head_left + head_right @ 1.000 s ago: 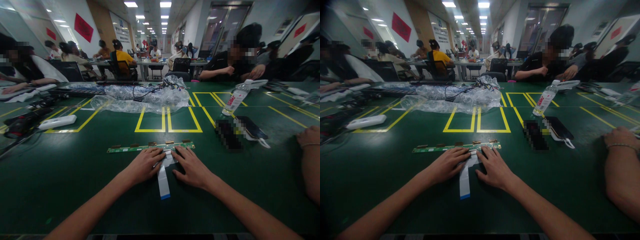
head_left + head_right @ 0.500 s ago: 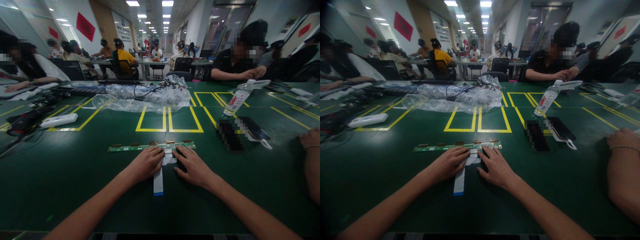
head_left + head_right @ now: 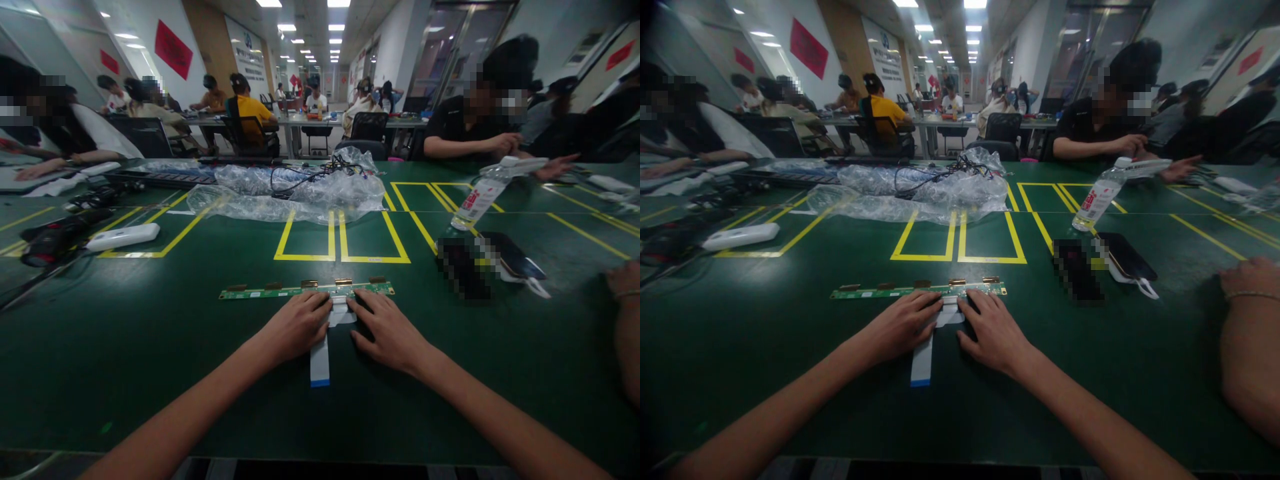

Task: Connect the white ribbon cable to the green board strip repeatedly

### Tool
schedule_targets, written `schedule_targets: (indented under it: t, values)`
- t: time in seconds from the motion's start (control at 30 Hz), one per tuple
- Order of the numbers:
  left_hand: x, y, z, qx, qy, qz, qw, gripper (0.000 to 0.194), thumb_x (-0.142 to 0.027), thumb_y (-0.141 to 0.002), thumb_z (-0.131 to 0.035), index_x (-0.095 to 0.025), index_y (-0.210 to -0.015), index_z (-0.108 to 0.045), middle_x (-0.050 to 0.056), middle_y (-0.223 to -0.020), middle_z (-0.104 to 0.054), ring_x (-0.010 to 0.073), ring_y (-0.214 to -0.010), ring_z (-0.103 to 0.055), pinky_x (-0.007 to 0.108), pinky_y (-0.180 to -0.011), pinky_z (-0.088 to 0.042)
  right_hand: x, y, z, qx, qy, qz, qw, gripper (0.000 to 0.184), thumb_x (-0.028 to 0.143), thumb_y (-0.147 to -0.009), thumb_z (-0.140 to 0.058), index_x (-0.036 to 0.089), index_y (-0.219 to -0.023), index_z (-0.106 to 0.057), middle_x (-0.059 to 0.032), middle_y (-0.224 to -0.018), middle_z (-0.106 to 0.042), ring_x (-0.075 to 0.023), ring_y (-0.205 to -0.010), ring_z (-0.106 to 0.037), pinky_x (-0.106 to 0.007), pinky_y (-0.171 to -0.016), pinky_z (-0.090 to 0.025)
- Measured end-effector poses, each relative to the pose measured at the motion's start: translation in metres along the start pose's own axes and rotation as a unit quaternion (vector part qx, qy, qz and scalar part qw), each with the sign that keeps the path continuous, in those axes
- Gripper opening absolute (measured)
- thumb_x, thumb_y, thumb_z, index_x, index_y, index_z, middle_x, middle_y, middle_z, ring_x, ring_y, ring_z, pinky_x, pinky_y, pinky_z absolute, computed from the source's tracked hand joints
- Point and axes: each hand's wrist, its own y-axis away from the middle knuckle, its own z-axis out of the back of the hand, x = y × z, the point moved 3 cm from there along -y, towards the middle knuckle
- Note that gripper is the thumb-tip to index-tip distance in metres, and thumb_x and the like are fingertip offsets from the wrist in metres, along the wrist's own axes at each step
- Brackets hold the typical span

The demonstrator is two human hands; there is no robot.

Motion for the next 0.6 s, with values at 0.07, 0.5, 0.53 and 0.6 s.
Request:
schedule_targets:
  t: [0.07,0.5,0.53,0.6]
  values:
    - [-0.0002,0.0003,0.0009,-0.001,0.004,-0.003,1.000,0.043,-0.027,-0.099,-0.050,-0.012,-0.140,-0.053,0.015,-0.143,-0.054,0.0290,-0.127,-0.053,0.045,-0.106,-0.047,0.0007,-0.0006,0.0000,-0.002,0.005,-0.001,1.000,0.065,0.046,-0.094,-0.052,0.015,-0.151,-0.044,-0.0200,-0.156,-0.040,-0.0361,-0.144,-0.035,-0.055,-0.118,-0.027]
    - [-0.0024,-0.0009,0.0073,0.003,0.010,0.000,1.000,0.043,-0.029,-0.099,-0.049,-0.014,-0.140,-0.053,0.016,-0.141,-0.054,0.0300,-0.125,-0.055,0.046,-0.103,-0.049,0.0045,-0.0008,0.0020,-0.015,0.012,0.000,1.000,0.060,0.039,-0.095,-0.049,0.014,-0.150,-0.045,-0.0201,-0.154,-0.042,-0.0372,-0.141,-0.038,-0.056,-0.116,-0.031]
    - [-0.0022,-0.0010,0.0073,0.004,0.010,0.001,1.000,0.043,-0.029,-0.099,-0.049,-0.014,-0.140,-0.053,0.016,-0.141,-0.054,0.0300,-0.125,-0.055,0.046,-0.103,-0.049,0.0046,-0.0009,0.0021,-0.016,0.008,0.000,1.000,0.060,0.038,-0.095,-0.049,0.014,-0.149,-0.045,-0.0197,-0.154,-0.042,-0.0373,-0.142,-0.038,-0.056,-0.116,-0.031]
    - [-0.0019,-0.0010,0.0072,0.004,0.013,0.002,1.000,0.043,-0.028,-0.099,-0.049,-0.014,-0.140,-0.052,0.016,-0.140,-0.055,0.0297,-0.124,-0.055,0.046,-0.102,-0.049,0.0046,-0.0009,0.0022,-0.020,0.001,-0.001,1.000,0.059,0.038,-0.094,-0.048,0.015,-0.149,-0.045,-0.0189,-0.155,-0.042,-0.0375,-0.141,-0.037,-0.057,-0.116,-0.031]
